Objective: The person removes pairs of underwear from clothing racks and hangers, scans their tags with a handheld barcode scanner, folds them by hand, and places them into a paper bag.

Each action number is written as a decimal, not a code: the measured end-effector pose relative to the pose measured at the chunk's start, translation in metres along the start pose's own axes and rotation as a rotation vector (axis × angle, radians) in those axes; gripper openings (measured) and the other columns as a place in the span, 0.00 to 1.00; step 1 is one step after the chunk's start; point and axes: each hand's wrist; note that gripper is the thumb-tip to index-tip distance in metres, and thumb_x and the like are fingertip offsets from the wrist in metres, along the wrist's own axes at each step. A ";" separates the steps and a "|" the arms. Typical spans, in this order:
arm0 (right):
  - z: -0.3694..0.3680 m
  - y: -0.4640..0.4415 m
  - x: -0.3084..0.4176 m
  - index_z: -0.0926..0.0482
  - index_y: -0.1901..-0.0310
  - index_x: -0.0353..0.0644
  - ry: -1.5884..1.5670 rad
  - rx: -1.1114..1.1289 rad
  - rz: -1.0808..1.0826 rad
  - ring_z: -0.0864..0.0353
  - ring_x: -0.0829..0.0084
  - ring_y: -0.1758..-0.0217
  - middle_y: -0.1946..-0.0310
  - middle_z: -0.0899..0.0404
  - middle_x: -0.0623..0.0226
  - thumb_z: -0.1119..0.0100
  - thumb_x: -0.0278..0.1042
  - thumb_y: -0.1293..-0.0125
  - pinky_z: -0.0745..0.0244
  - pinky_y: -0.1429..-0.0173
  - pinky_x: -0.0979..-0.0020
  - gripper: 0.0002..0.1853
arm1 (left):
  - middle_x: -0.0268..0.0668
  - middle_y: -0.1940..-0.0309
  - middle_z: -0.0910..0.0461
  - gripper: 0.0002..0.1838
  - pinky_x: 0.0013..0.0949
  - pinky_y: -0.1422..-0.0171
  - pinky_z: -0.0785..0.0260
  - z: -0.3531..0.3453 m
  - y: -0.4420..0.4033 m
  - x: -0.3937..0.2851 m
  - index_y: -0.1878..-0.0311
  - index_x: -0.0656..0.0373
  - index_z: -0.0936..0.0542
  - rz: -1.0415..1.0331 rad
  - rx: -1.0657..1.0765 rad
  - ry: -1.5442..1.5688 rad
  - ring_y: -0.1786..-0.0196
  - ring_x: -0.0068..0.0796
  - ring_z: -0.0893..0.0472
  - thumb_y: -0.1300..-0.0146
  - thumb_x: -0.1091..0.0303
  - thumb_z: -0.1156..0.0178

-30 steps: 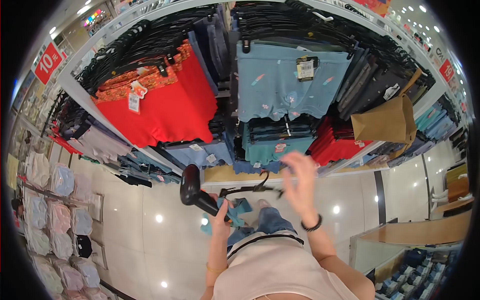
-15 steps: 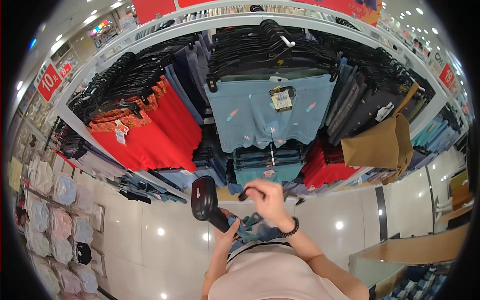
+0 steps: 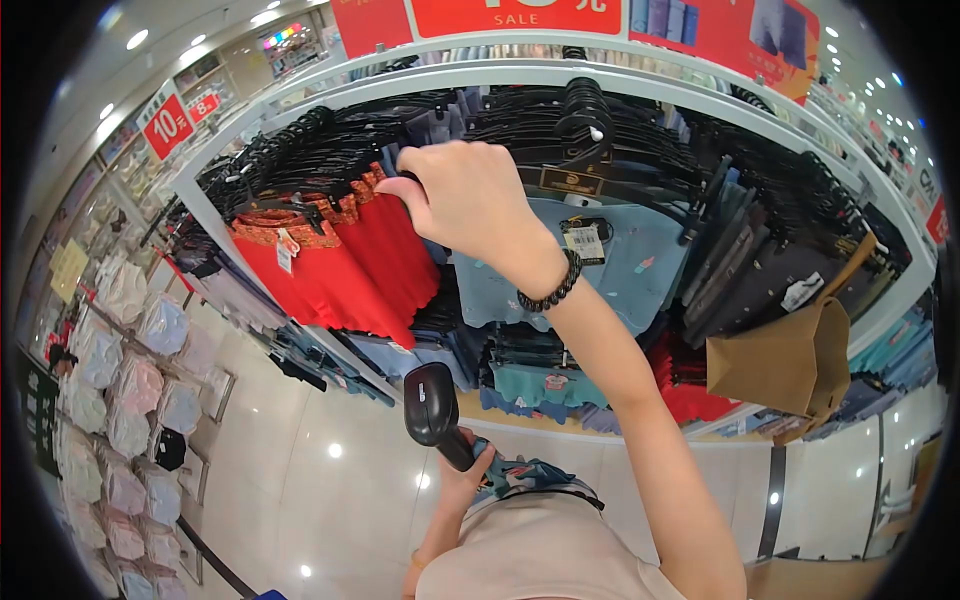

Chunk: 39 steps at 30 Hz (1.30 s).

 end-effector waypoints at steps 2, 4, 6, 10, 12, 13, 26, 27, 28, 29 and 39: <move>0.000 0.013 -0.004 0.25 0.75 0.43 0.046 0.105 -0.062 0.24 0.59 0.78 0.83 0.25 0.62 0.42 0.43 0.42 0.31 0.73 0.63 0.13 | 0.29 0.73 0.35 0.15 0.26 0.67 0.35 -0.008 0.002 -0.003 0.64 0.58 0.35 0.010 -0.039 0.033 0.70 0.21 0.26 0.47 0.79 0.38; 0.004 0.023 -0.005 0.25 0.72 0.42 0.078 0.159 -0.080 0.23 0.60 0.76 0.81 0.24 0.63 0.43 0.42 0.41 0.31 0.70 0.64 0.12 | 0.28 0.74 0.35 0.14 0.24 0.68 0.37 -0.011 0.002 -0.001 0.65 0.57 0.35 0.015 -0.082 0.026 0.71 0.19 0.28 0.48 0.78 0.37; 0.010 0.030 -0.004 0.25 0.63 0.41 0.107 0.241 -0.089 0.23 0.62 0.67 0.70 0.22 0.64 0.42 0.36 0.42 0.32 0.57 0.65 0.09 | 0.27 0.75 0.36 0.14 0.24 0.70 0.38 -0.007 0.003 0.005 0.67 0.57 0.34 0.024 -0.127 -0.025 0.73 0.17 0.30 0.48 0.77 0.36; 0.015 0.042 -0.003 0.25 0.56 0.42 0.065 0.132 -0.053 0.26 0.64 0.56 0.60 0.25 0.65 0.39 0.30 0.46 0.38 0.48 0.66 0.15 | 0.26 0.75 0.36 0.14 0.23 0.70 0.39 -0.005 0.003 0.007 0.67 0.57 0.33 0.038 -0.198 -0.013 0.73 0.17 0.32 0.49 0.74 0.35; 0.018 0.049 -0.001 0.25 0.57 0.42 0.014 -0.009 -0.020 0.27 0.63 0.55 0.59 0.24 0.66 0.40 0.29 0.46 0.39 0.48 0.65 0.13 | 0.26 0.75 0.36 0.14 0.23 0.69 0.39 -0.002 0.004 0.006 0.67 0.57 0.32 0.046 -0.202 -0.027 0.73 0.17 0.33 0.49 0.73 0.35; 0.020 0.056 0.005 0.25 0.59 0.43 -0.069 -0.012 -0.056 0.27 0.62 0.53 0.60 0.24 0.66 0.41 0.26 0.46 0.40 0.46 0.64 0.12 | 0.26 0.75 0.35 0.14 0.23 0.68 0.39 0.000 0.004 0.008 0.67 0.57 0.32 0.037 -0.211 -0.029 0.73 0.17 0.33 0.49 0.73 0.35; -0.040 0.330 0.125 0.29 0.49 0.33 -1.030 1.177 -0.636 0.22 0.62 0.51 0.54 0.22 0.56 0.43 0.41 0.39 0.30 0.50 0.64 0.22 | 0.33 0.73 0.32 0.16 0.30 0.65 0.31 0.065 0.005 -0.038 0.60 0.55 0.38 -0.105 -0.333 0.187 0.71 0.27 0.25 0.45 0.77 0.41; -0.043 0.333 0.131 0.29 0.49 0.33 -0.975 1.187 -0.626 0.22 0.62 0.51 0.53 0.22 0.56 0.42 0.41 0.39 0.30 0.51 0.64 0.22 | 0.33 0.73 0.32 0.16 0.30 0.64 0.31 0.073 0.006 -0.042 0.61 0.56 0.38 -0.117 -0.351 0.205 0.70 0.27 0.25 0.45 0.78 0.41; -0.038 0.308 0.131 0.28 0.48 0.34 -0.923 1.283 -0.664 0.22 0.61 0.51 0.53 0.22 0.55 0.41 0.41 0.40 0.30 0.50 0.64 0.23 | 0.33 0.72 0.31 0.16 0.30 0.64 0.30 0.080 0.007 -0.047 0.61 0.56 0.38 -0.127 -0.368 0.224 0.70 0.27 0.24 0.45 0.78 0.40; -0.036 0.288 0.130 0.28 0.48 0.34 -0.868 1.378 -0.700 0.22 0.61 0.51 0.52 0.22 0.55 0.41 0.41 0.40 0.30 0.50 0.64 0.23 | 0.32 0.74 0.31 0.14 0.28 0.65 0.32 0.085 0.007 -0.053 0.64 0.56 0.37 -0.162 -0.421 0.234 0.70 0.25 0.25 0.45 0.77 0.40; -0.053 0.246 0.104 0.26 0.53 0.39 -1.545 0.562 -1.451 0.25 0.80 0.56 0.59 0.23 0.71 0.43 0.36 0.36 0.29 0.50 0.75 0.13 | 0.32 0.84 0.31 0.09 0.22 0.81 0.40 0.177 0.050 -0.062 0.65 0.58 0.33 -0.092 -0.496 0.180 0.83 0.20 0.29 0.40 0.68 0.41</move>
Point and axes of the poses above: each hand's wrist, its own y-axis away from the middle knuckle, its own z-axis out of the back of the hand, x = y × z
